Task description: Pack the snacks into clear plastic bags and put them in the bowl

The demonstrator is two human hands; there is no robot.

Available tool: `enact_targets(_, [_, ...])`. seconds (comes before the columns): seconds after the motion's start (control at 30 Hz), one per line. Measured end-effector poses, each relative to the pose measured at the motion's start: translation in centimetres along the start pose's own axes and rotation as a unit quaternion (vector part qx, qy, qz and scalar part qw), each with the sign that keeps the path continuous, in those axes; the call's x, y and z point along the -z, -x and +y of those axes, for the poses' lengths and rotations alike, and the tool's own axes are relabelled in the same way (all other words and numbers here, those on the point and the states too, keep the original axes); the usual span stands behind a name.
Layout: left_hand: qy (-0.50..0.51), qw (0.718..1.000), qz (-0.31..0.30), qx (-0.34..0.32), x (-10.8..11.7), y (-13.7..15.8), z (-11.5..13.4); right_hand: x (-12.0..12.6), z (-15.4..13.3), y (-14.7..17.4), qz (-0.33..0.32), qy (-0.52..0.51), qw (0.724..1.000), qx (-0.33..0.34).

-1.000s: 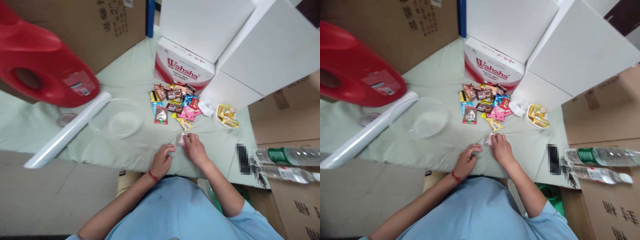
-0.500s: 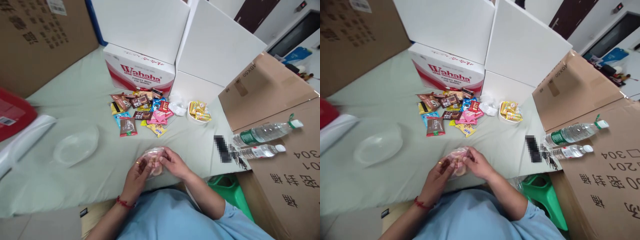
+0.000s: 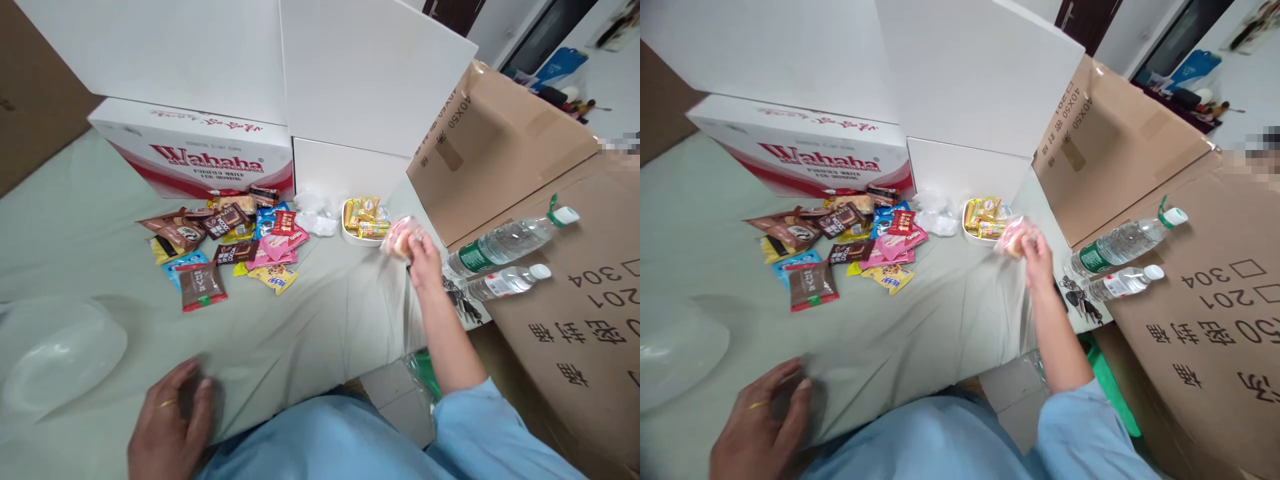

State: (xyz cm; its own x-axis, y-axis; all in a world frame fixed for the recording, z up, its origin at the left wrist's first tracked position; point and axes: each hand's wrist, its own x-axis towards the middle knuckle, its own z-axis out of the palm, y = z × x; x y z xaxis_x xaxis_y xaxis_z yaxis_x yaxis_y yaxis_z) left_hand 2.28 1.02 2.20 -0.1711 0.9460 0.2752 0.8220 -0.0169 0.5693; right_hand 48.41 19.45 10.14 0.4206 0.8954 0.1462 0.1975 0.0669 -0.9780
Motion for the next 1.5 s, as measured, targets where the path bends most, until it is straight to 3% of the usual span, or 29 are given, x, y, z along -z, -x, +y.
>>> enact_targets(0.07, [-0.062, 0.995, 0.028, -0.075, 0.0, 0.7, -1.7, 1.8, -0.5, -6.0, 0.039, 0.012, 0.999, -0.012])
enact_targets(0.13, [-0.100, 0.983, 0.046, -0.144, -0.6, 1.3, -2.6, 1.8, -0.9, -10.6, 0.003, 0.121, 0.991, -0.056])
enact_targets(0.27, [-0.134, 0.964, 0.069, -0.221, -1.5, 1.6, -3.0, -2.5, -0.5, -14.8, -0.034, 0.238, 0.968, -0.070])
enact_targets(0.37, [-0.147, 0.959, 0.075, -0.231, -1.4, 1.4, -2.9, -6.3, 0.7, -14.7, -0.034, 0.321, 0.946, -0.039])
enact_targets(0.47, [-0.149, 0.957, 0.078, -0.238, -1.2, 1.3, -2.8, -8.1, 1.9, -13.6, -0.023, 0.391, 0.920, 0.001])
enact_targets(0.63, [-0.143, 0.960, 0.082, -0.228, -1.4, 1.7, -2.8, -7.9, 3.2, -12.3, -0.057, 0.441, 0.894, 0.048])
enact_targets(0.83, [-0.143, 0.964, 0.084, -0.207, -1.5, 2.0, -2.7, -6.6, 2.4, -13.4, -0.066, 0.440, 0.893, 0.068])
enact_targets(1.0, [-0.149, 0.959, 0.092, -0.222, -1.3, 1.8, -2.3, -9.5, 1.1, -13.7, -0.068, 0.446, 0.888, 0.088])
enact_targets(1.07, [-0.151, 0.959, 0.092, -0.222, -1.3, 1.7, -2.2, -11.4, 1.0, -12.4, -0.092, 0.464, 0.873, 0.121])
enact_targets(1.13, [-0.156, 0.959, 0.092, -0.220, -1.2, 1.6, -2.1, -12.7, 1.0, -10.5, -0.109, 0.507, 0.837, 0.176])
enact_targets(1.23, [-0.158, 0.957, 0.094, -0.225, -1.2, 1.6, -2.1, -12.5, 1.0, -8.3, -0.121, 0.567, 0.786, 0.213])
enact_targets(1.5, [-0.161, 0.959, 0.098, -0.213, -1.3, 1.9, -2.2, -12.2, 0.3, -9.1, -0.146, 0.577, 0.781, 0.190])
